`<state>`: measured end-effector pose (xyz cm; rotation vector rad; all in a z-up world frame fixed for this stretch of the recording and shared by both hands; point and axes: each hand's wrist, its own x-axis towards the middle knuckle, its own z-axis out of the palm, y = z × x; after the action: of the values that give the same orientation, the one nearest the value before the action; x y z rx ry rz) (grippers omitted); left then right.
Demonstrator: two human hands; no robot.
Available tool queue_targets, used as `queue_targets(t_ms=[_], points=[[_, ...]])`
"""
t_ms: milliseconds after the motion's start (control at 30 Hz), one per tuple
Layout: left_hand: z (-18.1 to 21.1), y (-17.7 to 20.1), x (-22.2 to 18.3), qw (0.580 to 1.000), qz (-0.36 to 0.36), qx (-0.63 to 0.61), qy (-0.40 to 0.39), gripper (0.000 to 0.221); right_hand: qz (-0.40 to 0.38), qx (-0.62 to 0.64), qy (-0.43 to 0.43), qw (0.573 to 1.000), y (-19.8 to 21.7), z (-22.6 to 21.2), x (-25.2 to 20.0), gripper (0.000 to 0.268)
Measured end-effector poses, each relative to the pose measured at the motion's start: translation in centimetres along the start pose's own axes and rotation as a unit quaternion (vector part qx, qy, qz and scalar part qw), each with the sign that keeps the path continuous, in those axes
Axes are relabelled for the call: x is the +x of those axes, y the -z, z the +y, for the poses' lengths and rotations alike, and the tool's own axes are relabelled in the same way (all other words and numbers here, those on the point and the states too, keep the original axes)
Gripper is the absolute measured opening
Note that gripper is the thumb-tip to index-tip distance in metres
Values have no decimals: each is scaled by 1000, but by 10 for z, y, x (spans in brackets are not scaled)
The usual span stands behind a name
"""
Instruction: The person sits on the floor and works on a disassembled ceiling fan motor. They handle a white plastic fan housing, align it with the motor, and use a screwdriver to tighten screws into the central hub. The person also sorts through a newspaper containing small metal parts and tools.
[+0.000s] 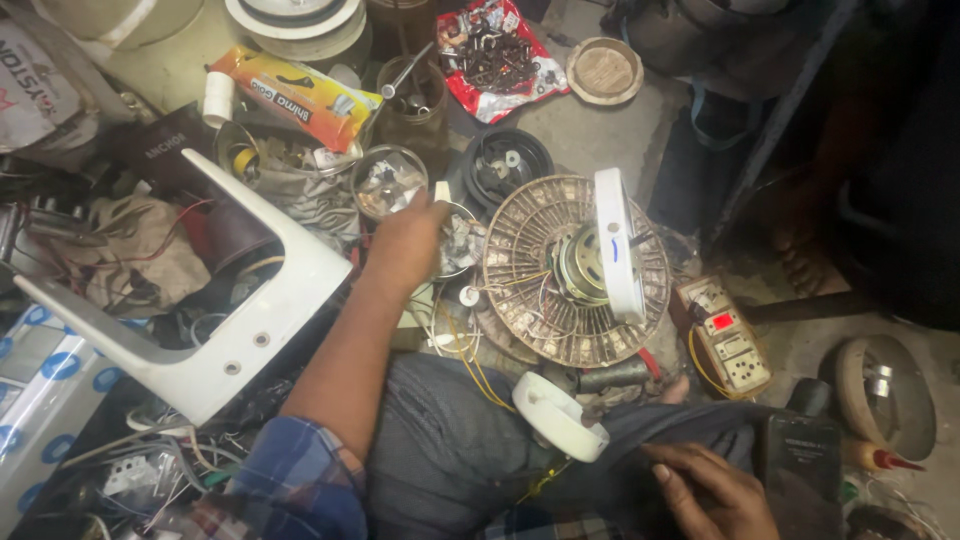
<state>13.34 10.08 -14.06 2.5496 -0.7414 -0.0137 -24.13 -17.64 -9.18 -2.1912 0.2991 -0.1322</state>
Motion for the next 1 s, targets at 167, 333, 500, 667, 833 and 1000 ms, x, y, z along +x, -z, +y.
queue_targets(t_ms=[167,333,500,667,833,1000], points=[[17,9,-1,999,-44,11,-30,48,-9,-10,-5,1000,0,1,-1,22],[30,26,1,994,-112,15,4,63,50,-67,3,996,9,8,-11,21],[20,6,5,994,-94,56,-24,56,91,-104,-38,990,27,5,-21,20],[7,-25,9,997,-38,48,-56,30,95,-89,-61,990,16,4,-23,17],[1,-21,4,998,14,-1,-59,31,95,-69,-23,993,11,2,-30,16],[-6,3,4,996,15,-88,-11,27,110,-66,-40,991,11,1,-32,16]])
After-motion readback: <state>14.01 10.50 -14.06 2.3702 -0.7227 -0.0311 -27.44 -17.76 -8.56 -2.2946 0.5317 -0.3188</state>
